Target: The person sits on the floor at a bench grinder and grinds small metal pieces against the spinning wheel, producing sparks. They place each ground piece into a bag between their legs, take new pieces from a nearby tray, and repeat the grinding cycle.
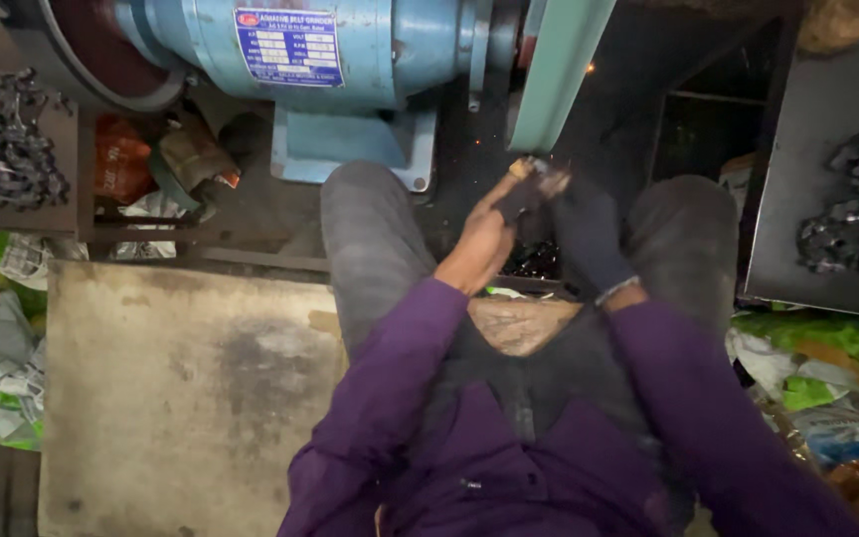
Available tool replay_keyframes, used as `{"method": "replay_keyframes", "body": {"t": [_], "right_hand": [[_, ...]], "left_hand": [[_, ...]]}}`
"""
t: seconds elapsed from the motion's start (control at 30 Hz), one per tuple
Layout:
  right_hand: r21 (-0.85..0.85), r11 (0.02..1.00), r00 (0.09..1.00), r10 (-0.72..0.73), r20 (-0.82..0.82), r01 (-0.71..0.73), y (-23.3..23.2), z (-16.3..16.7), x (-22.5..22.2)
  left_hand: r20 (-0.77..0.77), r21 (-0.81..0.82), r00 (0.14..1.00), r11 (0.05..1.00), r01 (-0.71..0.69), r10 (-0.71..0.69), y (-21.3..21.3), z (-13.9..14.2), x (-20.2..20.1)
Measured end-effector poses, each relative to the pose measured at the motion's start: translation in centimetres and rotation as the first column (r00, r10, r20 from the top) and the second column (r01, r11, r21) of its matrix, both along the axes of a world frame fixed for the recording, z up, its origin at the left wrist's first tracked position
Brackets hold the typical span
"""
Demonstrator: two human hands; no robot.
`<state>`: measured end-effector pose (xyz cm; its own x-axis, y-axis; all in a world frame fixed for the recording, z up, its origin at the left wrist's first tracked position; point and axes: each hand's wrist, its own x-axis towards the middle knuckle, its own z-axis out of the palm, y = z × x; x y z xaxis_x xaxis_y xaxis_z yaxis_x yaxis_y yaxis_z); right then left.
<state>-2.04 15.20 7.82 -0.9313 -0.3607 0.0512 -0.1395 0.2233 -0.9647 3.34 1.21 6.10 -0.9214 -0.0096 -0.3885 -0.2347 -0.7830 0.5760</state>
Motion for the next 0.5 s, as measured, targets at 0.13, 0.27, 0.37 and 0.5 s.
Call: {"method": "replay_keyframes", "body": {"t": [0.13, 0.27, 0.37, 0.5], "right_hand": [[0.108, 0.978, 0.974, 0.157, 0.164, -0.176, -0.3, 0.7, 1.0], [0.097, 0.984, 0.962, 0.120, 0.247, -0.148, -1.0, -0.7, 0.1], [0.323, 0.930, 0.959, 0.235, -0.160, -0.174, -1.4, -2.4, -1.1], [0.063, 0.976, 0.968, 0.197, 0.157, -0.209, -1.8, -3.3, -1.7]], "left_hand": [[-0.113, -0.602, 0.987, 0.783, -0.158, 0.113, -0.4, -0.3, 0.0], [0.016, -0.668, 0.995, 0.741, -0.066, 0.102, -0.6, -2.3, -1.1], [0.097, -0.773, 0.988, 0.635, 0.001, 0.116, -0.9, -3.9, -1.9], [0.120, -0.662, 0.990, 0.749, 0.019, 0.080, -2.2, -5.1, -3.1]]}}
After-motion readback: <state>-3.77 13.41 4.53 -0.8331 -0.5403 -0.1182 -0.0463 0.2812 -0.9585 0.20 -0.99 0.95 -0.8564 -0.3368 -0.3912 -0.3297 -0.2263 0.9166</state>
